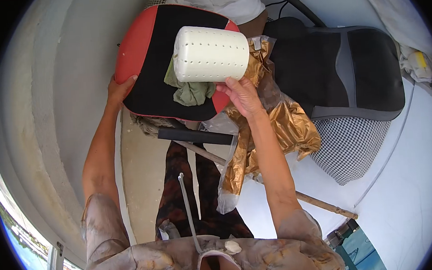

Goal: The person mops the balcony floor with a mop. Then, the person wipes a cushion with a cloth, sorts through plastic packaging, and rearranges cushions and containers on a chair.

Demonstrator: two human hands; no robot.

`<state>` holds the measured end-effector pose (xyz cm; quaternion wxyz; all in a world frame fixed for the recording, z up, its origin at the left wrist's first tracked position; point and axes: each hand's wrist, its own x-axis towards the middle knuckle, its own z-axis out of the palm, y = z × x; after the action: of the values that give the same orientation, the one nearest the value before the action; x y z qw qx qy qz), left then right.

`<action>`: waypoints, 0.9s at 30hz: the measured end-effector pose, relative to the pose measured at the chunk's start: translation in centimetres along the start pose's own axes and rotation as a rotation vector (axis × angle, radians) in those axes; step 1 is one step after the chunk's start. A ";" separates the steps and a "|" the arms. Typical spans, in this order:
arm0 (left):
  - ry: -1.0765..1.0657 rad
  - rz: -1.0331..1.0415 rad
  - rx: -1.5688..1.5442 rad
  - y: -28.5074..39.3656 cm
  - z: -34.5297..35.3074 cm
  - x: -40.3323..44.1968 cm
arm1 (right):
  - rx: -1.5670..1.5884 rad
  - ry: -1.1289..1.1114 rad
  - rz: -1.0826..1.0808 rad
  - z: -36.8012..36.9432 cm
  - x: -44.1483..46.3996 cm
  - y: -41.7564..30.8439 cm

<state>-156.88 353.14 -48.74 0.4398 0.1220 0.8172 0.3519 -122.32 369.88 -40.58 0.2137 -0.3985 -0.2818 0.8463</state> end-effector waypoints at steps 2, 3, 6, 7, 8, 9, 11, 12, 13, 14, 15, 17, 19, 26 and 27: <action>0.013 -0.012 -0.026 -0.7 -0.2 0.5 | -0.208 -0.018 -0.011 2.4 1.2 1.2; 0.019 -0.014 -0.020 -0.8 -0.1 0.5 | -0.358 -0.029 -0.153 4.0 1.9 1.7; 0.049 -0.017 -0.041 -1.4 -0.3 0.8 | -0.747 -0.013 -0.208 7.1 2.8 3.1; 0.063 -0.015 -0.077 -1.9 -0.3 1.1 | -0.900 -0.074 -0.303 8.1 2.6 3.2; 0.077 -0.014 -0.115 -2.4 -0.3 1.4 | -1.051 -0.136 -0.399 9.0 2.4 3.5; 0.078 -0.029 -0.140 -2.8 -0.4 1.6 | -1.067 -0.163 -0.410 9.5 2.4 4.3; 0.076 -0.050 -0.198 -3.0 -0.2 2.0 | -1.199 -0.201 -0.541 10.5 1.8 4.0; 0.062 -0.037 -0.202 -2.6 0.0 1.8 | -1.277 -0.201 -0.553 11.0 1.3 3.7; 0.049 -0.027 -0.205 -2.0 0.1 1.2 | -1.306 -0.232 -0.555 11.3 1.0 3.8; 0.035 -0.017 -0.207 -1.5 0.2 0.7 | -1.335 -0.261 -0.556 11.5 0.7 3.9; 0.045 0.000 -0.170 -1.9 0.3 1.1 | -1.363 -0.289 -0.557 11.5 0.5 3.8; 0.066 0.034 -0.095 -3.0 0.3 1.9 | -1.332 -0.394 -0.512 11.0 0.1 3.3; 0.101 0.017 -0.071 -2.7 0.3 1.7 | -1.272 -0.479 -0.484 10.0 0.3 2.6; 0.115 -0.001 -0.058 -3.0 0.4 1.8 | -1.040 -0.351 -0.311 5.0 4.1 -2.1; 0.115 -0.006 -0.071 -2.8 0.8 1.8 | -0.974 -0.283 -0.347 4.3 4.7 -2.8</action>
<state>-156.93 352.36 -52.08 0.3973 0.0832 0.8285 0.3858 -128.16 373.41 -39.12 0.1005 -0.2809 -0.7297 0.6152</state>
